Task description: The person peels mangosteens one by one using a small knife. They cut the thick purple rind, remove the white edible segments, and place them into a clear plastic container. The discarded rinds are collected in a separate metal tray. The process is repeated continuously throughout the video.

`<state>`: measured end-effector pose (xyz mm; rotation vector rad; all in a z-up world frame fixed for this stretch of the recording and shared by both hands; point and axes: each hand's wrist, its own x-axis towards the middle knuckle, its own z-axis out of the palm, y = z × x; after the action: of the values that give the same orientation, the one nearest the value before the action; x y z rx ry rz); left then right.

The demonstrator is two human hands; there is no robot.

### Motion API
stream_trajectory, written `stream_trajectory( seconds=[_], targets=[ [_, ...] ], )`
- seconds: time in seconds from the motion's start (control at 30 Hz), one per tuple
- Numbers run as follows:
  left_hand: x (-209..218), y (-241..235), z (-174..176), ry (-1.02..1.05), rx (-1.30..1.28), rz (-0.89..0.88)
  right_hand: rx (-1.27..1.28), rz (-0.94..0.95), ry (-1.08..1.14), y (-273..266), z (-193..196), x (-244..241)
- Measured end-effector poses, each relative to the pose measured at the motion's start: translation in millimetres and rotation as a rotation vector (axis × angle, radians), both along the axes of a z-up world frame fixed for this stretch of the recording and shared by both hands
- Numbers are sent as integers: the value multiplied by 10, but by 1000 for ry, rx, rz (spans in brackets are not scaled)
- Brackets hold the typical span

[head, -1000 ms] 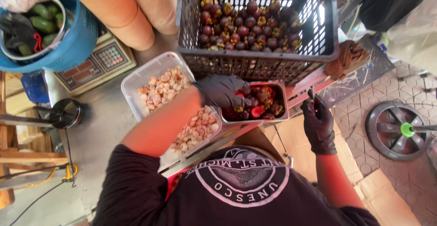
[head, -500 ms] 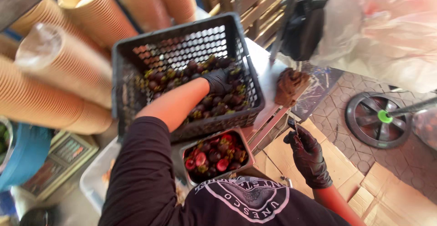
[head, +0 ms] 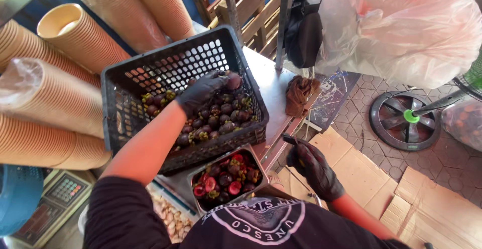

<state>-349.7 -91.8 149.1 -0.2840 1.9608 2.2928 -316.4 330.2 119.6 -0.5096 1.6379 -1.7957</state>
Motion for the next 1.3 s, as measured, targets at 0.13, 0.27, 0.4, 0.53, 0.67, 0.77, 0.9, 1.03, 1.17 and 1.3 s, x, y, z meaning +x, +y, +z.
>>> stream_trajectory(
  seconds=[0.13, 0.27, 0.4, 0.53, 0.67, 0.77, 0.9, 1.03, 1.17, 1.3],
  targets=[
    [987, 575, 441, 191, 424, 74, -388, 211, -54, -468, 290, 188],
    [1702, 1119, 407, 283, 718, 146, -346, 87, -600, -965, 438, 408],
    [2166, 1402, 292, 332, 803, 261, -387, 162, -867, -1232, 536, 720],
    [2545, 1468, 206, 345, 776, 336, -720, 623, -503, -1218, 627, 1152],
    [2843, 1541, 126, 388, 626, 413, -554, 592, -315, -1205, 474, 1350],
    [2881, 1646, 137, 386, 338, 596, -444, 439, -446, -1295, 111, 1432],
    [2904, 1848, 145, 640, 212, 694, -379, 290, -325, -1364, -326, 1563],
    [2991, 1932, 55, 614, 249, 757, -534, 304, -154, -1394, -370, 1784],
    [3022, 1929, -29, 633, 206, 773, -480, 256, 78, -1391, -177, 1900],
    [3023, 1862, -100, 703, 125, 787, -529, 290, 22, -1542, -211, 1903]
  ],
)
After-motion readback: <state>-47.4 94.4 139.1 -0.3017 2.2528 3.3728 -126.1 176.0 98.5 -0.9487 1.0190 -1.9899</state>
